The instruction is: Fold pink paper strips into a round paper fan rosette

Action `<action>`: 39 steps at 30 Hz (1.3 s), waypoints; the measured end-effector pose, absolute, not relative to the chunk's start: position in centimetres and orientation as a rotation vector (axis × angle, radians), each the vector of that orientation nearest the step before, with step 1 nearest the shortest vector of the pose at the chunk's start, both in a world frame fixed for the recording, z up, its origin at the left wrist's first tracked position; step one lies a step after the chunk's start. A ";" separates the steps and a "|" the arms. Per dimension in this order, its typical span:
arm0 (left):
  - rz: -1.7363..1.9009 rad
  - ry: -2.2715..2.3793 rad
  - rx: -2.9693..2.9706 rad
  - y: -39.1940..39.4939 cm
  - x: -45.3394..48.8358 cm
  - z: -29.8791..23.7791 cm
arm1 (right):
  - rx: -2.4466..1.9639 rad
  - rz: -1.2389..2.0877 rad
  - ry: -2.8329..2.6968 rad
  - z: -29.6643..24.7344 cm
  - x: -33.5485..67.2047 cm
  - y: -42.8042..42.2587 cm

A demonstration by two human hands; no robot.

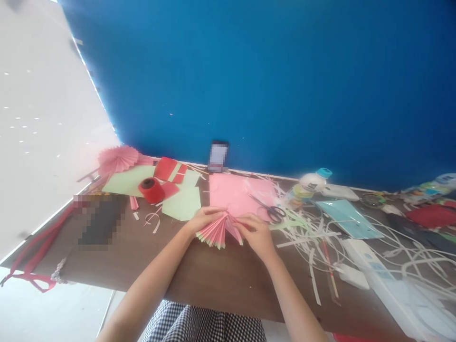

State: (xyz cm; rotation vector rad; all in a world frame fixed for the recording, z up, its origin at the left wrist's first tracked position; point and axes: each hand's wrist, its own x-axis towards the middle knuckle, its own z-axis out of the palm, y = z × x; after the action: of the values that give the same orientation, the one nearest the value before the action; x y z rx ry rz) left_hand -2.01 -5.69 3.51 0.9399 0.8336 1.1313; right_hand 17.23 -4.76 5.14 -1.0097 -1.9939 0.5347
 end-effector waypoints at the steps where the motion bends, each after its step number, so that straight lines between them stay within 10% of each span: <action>1: 1.137 0.827 0.962 -5.7 -2.0 3.6 | -1.012 0.563 -1.989 5.2 17.2 -4.8; 19: 1.148 0.756 0.929 -6.2 -1.7 3.5 | -1.065 1.011 -1.993 6.6 16.6 -4.9; 39: 1.060 0.775 1.096 -7.1 -1.6 4.5 | -1.146 0.754 -2.092 6.8 14.0 -3.9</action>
State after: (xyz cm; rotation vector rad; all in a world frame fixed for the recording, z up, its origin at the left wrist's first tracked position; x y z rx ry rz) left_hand -1.62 -7.08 4.50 1.0956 0.7747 1.0598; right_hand 14.00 -3.91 6.85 -1.1460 -2.0923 0.7542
